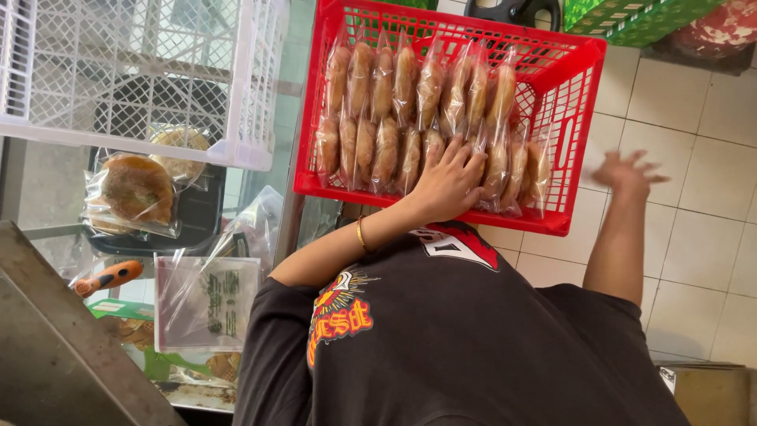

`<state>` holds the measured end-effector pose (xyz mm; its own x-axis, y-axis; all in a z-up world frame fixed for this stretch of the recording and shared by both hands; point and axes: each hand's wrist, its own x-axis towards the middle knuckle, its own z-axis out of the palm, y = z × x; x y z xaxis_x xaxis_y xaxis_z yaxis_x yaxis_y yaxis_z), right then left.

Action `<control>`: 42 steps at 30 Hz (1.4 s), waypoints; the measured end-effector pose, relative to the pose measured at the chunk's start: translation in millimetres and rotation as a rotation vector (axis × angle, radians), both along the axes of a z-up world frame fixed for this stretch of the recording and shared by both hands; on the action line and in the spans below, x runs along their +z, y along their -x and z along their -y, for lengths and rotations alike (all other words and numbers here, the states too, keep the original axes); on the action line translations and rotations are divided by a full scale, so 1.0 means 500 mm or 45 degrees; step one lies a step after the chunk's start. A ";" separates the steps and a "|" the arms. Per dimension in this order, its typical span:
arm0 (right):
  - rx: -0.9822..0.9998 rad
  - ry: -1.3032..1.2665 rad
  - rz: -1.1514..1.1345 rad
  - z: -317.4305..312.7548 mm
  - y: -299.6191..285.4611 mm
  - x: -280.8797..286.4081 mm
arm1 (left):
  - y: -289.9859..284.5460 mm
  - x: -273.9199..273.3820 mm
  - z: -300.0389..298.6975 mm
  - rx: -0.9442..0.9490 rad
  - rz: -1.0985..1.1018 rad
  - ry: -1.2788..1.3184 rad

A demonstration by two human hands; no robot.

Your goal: Placing pastries into plastic bags and organizing them into a red plastic crate.

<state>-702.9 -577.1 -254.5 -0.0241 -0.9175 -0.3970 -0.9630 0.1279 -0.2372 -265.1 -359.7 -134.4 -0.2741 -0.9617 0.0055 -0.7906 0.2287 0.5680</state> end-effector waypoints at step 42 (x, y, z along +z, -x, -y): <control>2.889 -0.721 0.488 -0.549 -1.195 0.624 | -0.246 0.287 -0.426 0.210 -0.734 0.303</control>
<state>-105.4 -302.5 57.5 0.5771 0.7738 -0.2611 0.4357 -0.5622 -0.7030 -142.2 -147.0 8.8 -0.0121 -0.9452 0.3262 -0.4091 0.3023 0.8609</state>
